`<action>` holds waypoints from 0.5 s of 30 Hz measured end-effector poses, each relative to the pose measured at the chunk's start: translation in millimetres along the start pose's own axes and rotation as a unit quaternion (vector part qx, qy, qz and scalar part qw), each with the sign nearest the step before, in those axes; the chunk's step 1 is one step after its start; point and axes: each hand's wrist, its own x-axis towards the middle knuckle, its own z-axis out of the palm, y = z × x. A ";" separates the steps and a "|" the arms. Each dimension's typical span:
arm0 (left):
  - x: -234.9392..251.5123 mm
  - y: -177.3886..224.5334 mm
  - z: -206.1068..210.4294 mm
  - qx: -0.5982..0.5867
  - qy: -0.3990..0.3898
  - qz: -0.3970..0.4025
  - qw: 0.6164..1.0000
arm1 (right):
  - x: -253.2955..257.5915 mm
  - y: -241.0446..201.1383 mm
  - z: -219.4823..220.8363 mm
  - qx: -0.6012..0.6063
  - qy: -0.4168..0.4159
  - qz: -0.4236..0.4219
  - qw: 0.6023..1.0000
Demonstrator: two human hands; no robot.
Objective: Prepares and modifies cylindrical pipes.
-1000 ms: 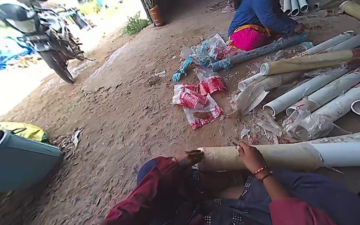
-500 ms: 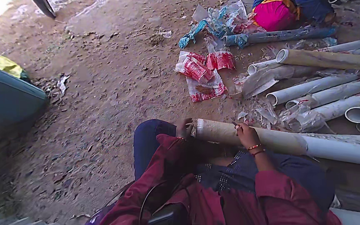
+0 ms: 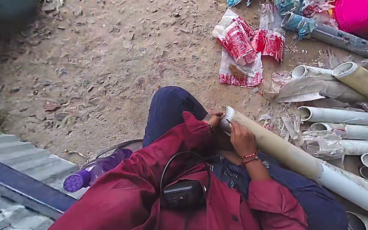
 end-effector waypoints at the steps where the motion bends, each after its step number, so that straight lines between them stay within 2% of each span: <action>1: 2.4 -1.1 1.7 -0.043 0.013 -0.010 0.999 | 2.4 -4.9 3.0 -0.029 -0.003 -0.008 1.000; 4: -0.5 10.4 5.9 -0.161 0.053 -0.071 0.983 | 3.9 -17.7 4.2 -0.110 -0.031 0.011 0.993; 7: -4.3 27.3 5.1 -0.173 0.065 -0.124 0.975 | 4.1 -22.1 4.5 -0.178 -0.034 0.001 0.983; 10: 3.6 15.9 -3.1 -0.156 0.026 -0.119 0.980 | 10.0 -28.3 -1.0 -0.219 -0.042 -0.013 0.975; 15: -7.5 34.5 -8.9 -0.161 -0.016 -0.123 0.979 | 14.3 -26.6 -3.0 -0.244 -0.008 -0.063 0.968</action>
